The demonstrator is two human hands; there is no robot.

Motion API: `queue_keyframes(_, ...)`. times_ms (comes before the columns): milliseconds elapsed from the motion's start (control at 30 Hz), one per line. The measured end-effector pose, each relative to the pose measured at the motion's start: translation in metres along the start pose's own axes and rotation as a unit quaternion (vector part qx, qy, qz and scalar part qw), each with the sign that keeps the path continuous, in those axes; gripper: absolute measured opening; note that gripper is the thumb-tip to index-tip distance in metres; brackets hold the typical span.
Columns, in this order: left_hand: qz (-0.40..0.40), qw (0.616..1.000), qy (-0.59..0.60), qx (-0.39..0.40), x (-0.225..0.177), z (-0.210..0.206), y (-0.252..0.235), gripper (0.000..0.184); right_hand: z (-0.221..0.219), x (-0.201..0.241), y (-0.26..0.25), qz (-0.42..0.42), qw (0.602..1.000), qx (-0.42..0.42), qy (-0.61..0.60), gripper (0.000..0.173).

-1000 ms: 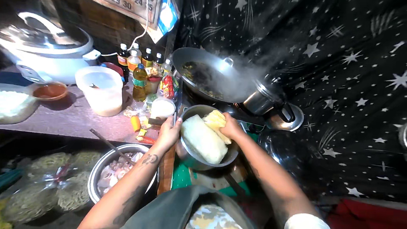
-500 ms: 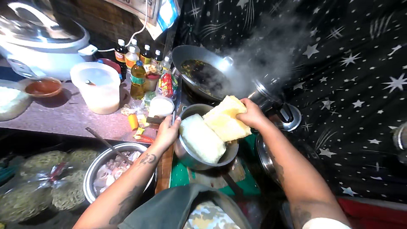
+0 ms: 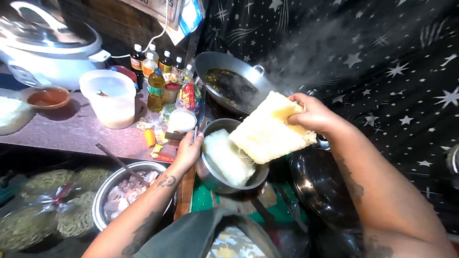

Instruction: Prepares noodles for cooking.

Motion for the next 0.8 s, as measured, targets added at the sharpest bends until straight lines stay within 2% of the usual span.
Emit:
queue_keyframes(300,-0.002,1.0,-0.006,-0.003,-0.004,0.001,0.002,0.033,0.027,0.022,0.006,0.025,0.999,-0.031,0.005,0.06)
queue_keyframes(800,-0.006,1.0,0.0,-0.001,-0.002,0.0,0.001,0.034,0.034,0.032,0.011,0.025,0.999,-0.025,-0.009,0.058)
Point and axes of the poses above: each hand's wrist, its own y-axis away from the middle knuckle, its own z-axis out of the back of the hand, x = y × z, the point moved 3 cm from there along -y, towards the middle knuckle, and after that the axes turned 11 degrees about -z, right-handed, at the moved point
